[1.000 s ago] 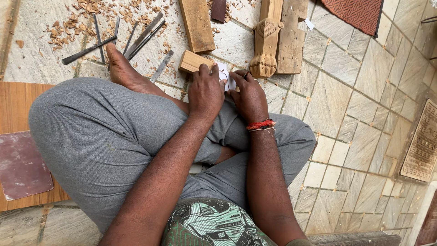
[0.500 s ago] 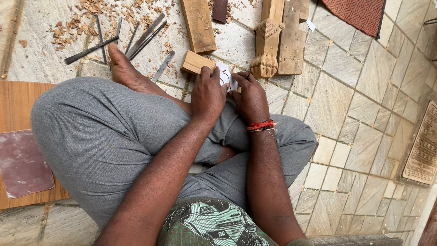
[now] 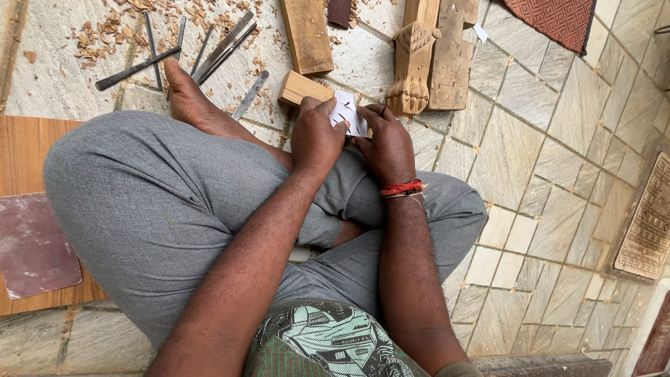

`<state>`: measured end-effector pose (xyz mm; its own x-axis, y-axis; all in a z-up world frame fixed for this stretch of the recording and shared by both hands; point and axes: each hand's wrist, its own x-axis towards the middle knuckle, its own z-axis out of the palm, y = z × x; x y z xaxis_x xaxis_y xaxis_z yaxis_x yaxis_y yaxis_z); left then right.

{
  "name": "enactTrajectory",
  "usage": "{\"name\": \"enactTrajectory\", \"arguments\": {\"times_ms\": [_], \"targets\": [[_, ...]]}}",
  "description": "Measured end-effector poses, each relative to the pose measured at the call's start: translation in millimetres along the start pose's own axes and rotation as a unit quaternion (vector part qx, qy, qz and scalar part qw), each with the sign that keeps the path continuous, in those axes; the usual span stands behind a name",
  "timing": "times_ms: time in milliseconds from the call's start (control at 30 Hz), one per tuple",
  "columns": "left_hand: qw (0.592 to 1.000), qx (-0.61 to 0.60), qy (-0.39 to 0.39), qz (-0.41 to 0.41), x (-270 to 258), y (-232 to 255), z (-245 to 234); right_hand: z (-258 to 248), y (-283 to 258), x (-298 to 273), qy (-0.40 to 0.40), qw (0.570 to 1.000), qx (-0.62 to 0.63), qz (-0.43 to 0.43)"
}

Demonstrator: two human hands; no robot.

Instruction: The person carves a wooden piece shaped like a foot using a chisel and a wooden mallet. They first trace a pattern from a paper template onto the wood, then use the chisel and mallet to carve details into the surface.

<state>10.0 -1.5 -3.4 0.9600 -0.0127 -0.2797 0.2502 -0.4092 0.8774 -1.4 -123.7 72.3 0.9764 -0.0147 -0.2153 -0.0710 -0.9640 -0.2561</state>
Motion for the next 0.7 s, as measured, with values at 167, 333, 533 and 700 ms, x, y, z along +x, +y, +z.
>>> {"name": "enactTrajectory", "arguments": {"times_ms": [167, 333, 533, 700], "targets": [[0.993, 0.084, 0.01, 0.077, -6, 4, 2, -2, 0, -2, -0.023, 1.0, 0.007, 0.005], [0.98, 0.154, 0.03, 0.124, -10, 5, -1, 0, 18, -4, -0.013, 0.998, 0.054, -0.025], [0.983, 0.155, 0.002, 0.102, -9, 5, 1, 10, 43, 6, 0.151, 0.933, 0.326, 0.011], [0.99, 0.124, -0.018, 0.059, -5, 6, 3, 12, 42, 9, 0.152, 0.861, 0.485, -0.038]]}}
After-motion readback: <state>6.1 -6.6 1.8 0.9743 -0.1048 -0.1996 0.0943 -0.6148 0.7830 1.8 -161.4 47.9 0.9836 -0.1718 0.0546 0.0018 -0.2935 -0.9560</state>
